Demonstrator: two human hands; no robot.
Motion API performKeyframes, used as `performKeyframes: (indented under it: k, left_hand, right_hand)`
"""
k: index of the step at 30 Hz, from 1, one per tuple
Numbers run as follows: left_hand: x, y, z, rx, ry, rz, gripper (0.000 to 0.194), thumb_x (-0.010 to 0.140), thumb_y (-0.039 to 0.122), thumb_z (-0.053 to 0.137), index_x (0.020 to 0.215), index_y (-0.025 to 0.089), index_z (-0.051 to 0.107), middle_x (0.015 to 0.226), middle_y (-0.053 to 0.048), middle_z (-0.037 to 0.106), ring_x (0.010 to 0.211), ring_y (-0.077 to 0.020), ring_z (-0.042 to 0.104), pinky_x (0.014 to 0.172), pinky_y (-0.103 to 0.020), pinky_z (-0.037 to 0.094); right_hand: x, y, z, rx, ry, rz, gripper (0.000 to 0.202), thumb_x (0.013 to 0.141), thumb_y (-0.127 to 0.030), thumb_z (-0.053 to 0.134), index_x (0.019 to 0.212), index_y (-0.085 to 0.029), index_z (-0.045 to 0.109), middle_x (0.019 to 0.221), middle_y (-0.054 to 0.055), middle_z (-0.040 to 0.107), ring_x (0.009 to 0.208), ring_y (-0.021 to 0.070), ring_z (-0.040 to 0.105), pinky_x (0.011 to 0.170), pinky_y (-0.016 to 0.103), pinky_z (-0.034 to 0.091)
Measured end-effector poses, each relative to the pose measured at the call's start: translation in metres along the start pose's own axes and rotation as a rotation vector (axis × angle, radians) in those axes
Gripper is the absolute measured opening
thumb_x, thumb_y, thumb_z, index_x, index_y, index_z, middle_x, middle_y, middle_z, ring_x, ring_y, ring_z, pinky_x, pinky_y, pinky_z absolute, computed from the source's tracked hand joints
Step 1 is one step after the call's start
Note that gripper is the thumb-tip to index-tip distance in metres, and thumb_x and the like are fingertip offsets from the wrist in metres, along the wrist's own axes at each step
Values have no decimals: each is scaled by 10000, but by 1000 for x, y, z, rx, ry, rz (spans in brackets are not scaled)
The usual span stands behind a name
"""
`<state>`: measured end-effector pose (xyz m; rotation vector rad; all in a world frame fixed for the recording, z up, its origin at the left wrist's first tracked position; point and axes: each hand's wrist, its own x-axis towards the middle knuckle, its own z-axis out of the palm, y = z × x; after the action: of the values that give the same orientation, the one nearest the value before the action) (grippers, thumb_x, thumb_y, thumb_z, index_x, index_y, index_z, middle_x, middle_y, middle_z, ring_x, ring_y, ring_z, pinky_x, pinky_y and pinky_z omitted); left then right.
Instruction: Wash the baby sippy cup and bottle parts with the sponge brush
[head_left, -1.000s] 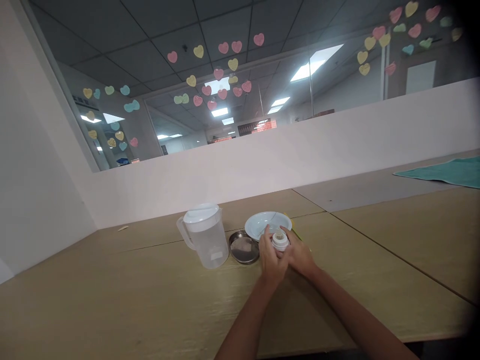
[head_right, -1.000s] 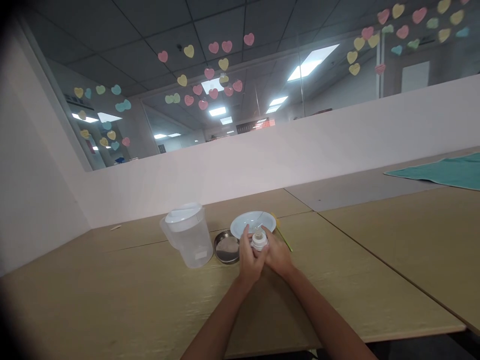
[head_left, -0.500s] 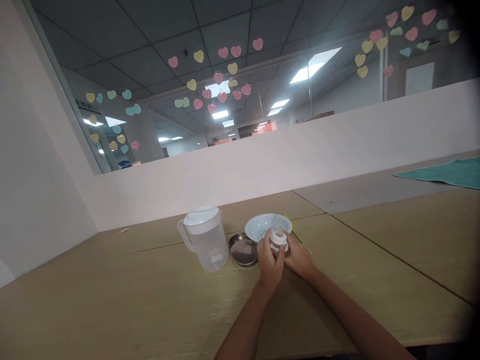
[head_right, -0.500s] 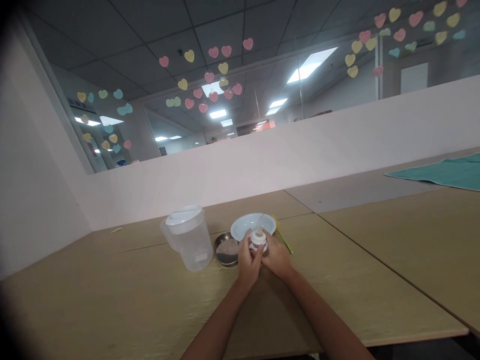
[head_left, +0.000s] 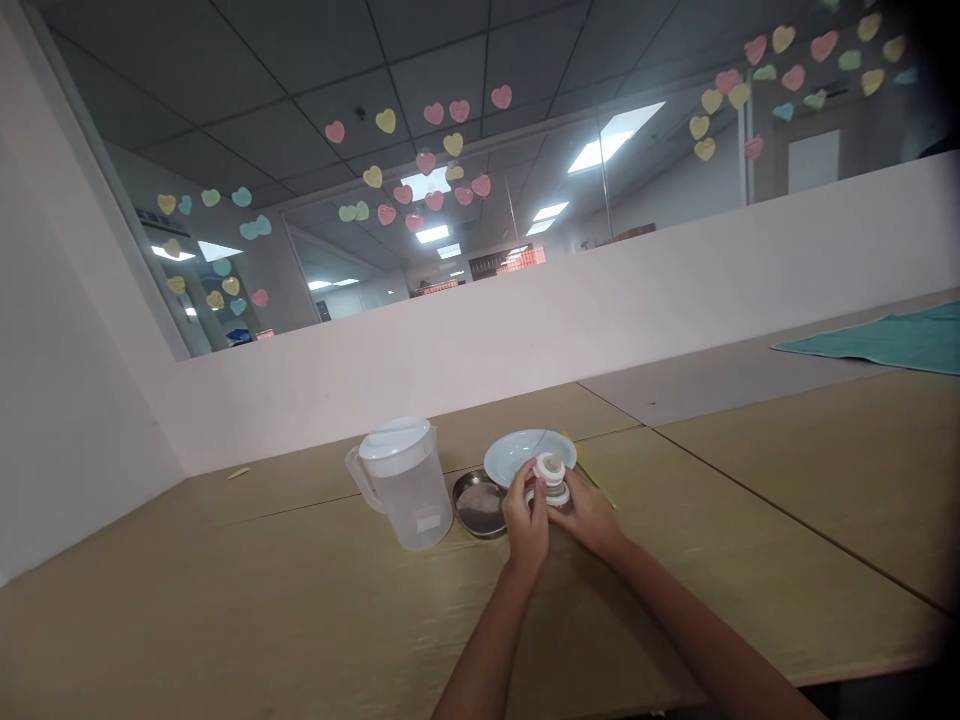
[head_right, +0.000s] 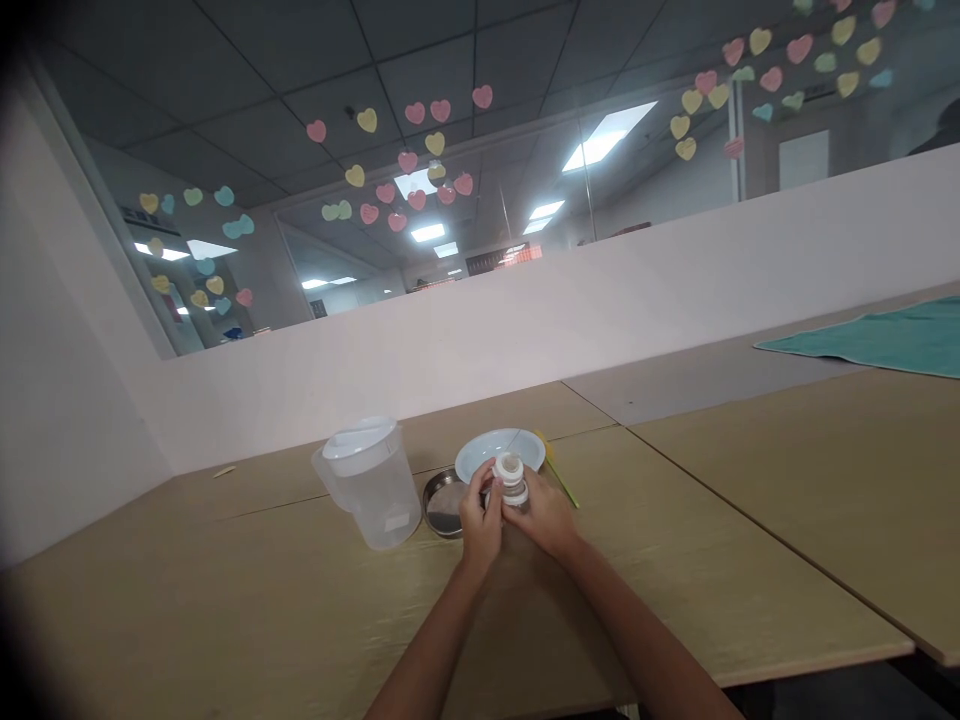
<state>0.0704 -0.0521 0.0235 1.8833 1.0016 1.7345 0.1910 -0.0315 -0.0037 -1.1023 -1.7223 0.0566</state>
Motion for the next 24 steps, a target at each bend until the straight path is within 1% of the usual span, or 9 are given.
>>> performKeyframes:
  k: [4, 9, 12, 14, 17, 20, 24]
  left_hand:
    - [0, 0, 0, 30, -31, 10, 350, 888, 358, 461, 1189, 190, 526, 1104, -93, 629, 1003, -206, 586, 920, -350, 433]
    - [-3, 2, -1, 168, -85, 41, 390, 873, 354, 480, 1235, 211, 498, 1180, -101, 580, 1093, -234, 522, 964, -393, 391]
    - [-4, 4, 0, 182, -117, 57, 383, 874, 344, 478, 1238, 229, 500, 1192, -90, 572, 1136, -236, 488, 974, -390, 378]
    - [-4, 6, 1, 164, -115, 44, 391, 871, 341, 486, 1246, 231, 492, 1182, -90, 579, 1125, -231, 491, 963, -382, 384]
    - [-2, 10, 4, 57, -106, -20, 439, 860, 359, 508, 1273, 217, 459, 1174, -99, 583, 1079, -219, 528, 928, -358, 413]
    - [4, 15, 9, -159, -84, -107, 488, 856, 375, 514, 1304, 212, 414, 1179, -100, 585, 1066, -207, 556, 913, -333, 433]
    - [18, 19, 12, -416, -11, -231, 568, 812, 376, 556, 1328, 212, 385, 1125, -88, 621, 1043, -210, 586, 888, -318, 457]
  right_hand:
    - [0, 3, 2, -18, 14, -2, 426, 770, -419, 546, 1123, -179, 528, 1044, 109, 650, 956, 260, 617, 756, 347, 489]
    - [-1, 9, 6, -72, -2, 22, 398, 780, -441, 524, 1054, -157, 567, 1005, 124, 651, 918, 264, 620, 738, 350, 483]
    - [-1, 11, 8, -119, -16, 59, 380, 776, -455, 522, 991, -151, 598, 957, 137, 657, 875, 272, 629, 698, 350, 485]
    - [-1, 11, 8, -136, -10, 68, 387, 772, -458, 525, 991, -147, 595, 947, 141, 657, 862, 274, 633, 686, 349, 487]
    - [-1, 11, 8, -121, 9, 52, 432, 776, -461, 523, 1058, -136, 555, 970, 146, 652, 871, 276, 633, 694, 357, 491]
    - [0, 11, 7, -74, 13, 23, 460, 788, -441, 520, 1133, -137, 504, 1005, 138, 651, 901, 270, 629, 718, 361, 498]
    - [-1, 10, 6, -34, 43, -2, 480, 780, -435, 545, 1174, -167, 489, 1097, 121, 636, 975, 259, 615, 780, 368, 502]
